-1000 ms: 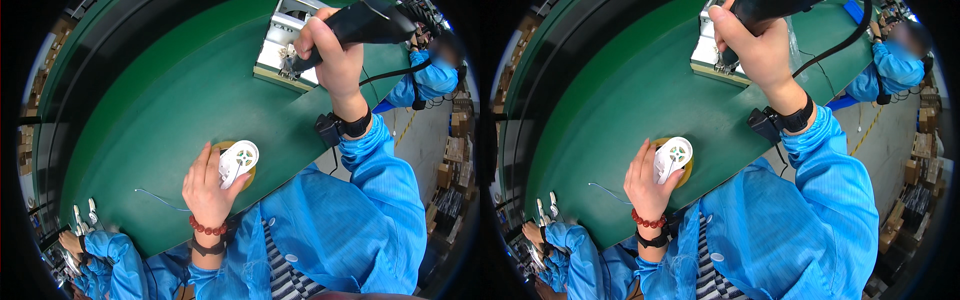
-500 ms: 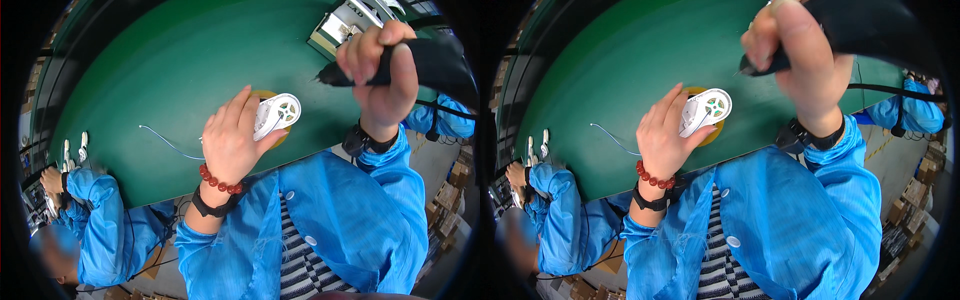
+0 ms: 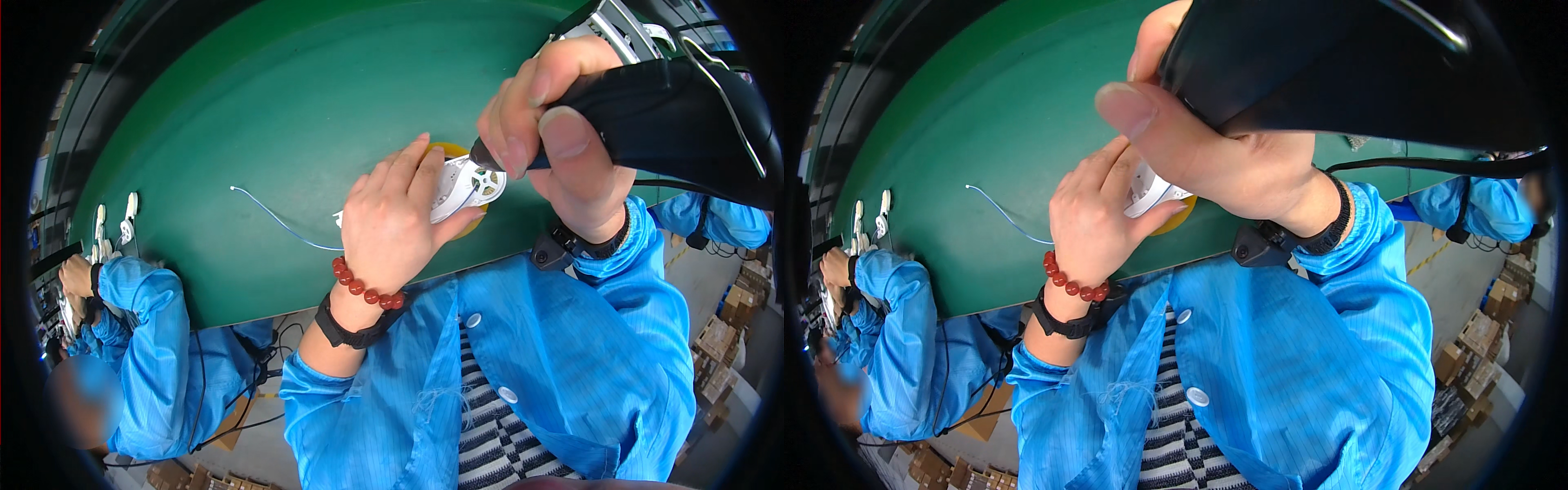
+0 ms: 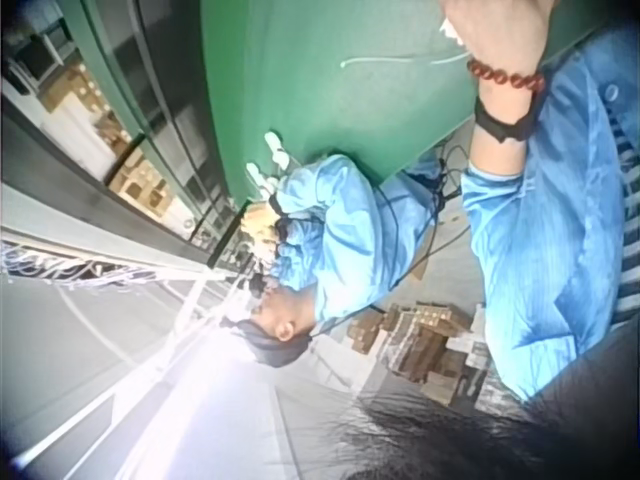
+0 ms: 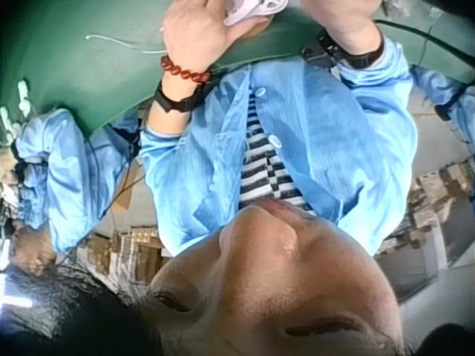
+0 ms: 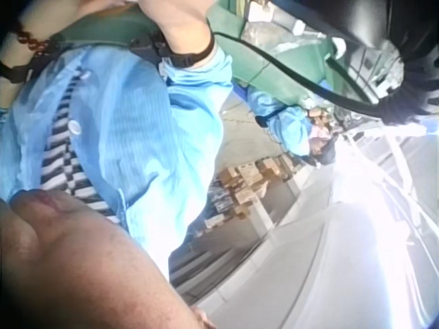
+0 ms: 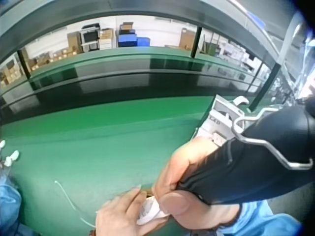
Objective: Assembling white plastic housings and securing them with an electric screwdriver on an assembly line.
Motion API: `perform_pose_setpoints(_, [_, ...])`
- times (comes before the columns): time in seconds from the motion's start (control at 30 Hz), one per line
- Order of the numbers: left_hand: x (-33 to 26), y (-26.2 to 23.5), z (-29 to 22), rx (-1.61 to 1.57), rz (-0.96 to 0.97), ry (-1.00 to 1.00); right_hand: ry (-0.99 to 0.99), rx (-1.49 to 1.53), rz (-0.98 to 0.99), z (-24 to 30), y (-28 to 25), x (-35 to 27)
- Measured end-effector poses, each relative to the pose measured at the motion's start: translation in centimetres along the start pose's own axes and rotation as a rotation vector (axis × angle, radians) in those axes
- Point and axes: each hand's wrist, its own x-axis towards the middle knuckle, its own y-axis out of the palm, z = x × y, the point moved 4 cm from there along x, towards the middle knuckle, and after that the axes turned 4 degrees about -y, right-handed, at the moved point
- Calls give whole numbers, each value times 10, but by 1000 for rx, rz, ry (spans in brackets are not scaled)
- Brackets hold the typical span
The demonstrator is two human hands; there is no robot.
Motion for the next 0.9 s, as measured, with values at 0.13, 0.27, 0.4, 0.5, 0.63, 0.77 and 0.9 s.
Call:
perform_pose_setpoints(0.13, [0, -1, 1, 0, 0, -3, 74, -123, 81, 4, -2, 5])
perform_pose_setpoints(0.27, [0, -4, 3, -3, 50, -4, 84, -125, 85, 4, -1, 7])
perform_pose_setpoints(0.4, [7, -23, -1, -184, 58, -24, 73, -22, 61, 9, 0, 8])
perform_pose_setpoints(0.5, [5, -27, 3, -348, 27, -113, 177, 19, -13, 20, 13, 17])
perform_pose_setpoints(0.63, [4, -28, -3, -356, 10, -147, 50, 77, 222, 21, 3, 12])
perform_pose_setpoints(0.77, [3, -25, -2, -403, -14, -170, 48, 109, 225, 20, 4, 15])
perform_pose_setpoints(0.9, [4, -31, 2, -371, -71, -136, 36, 146, 197, 16, 11, 14])
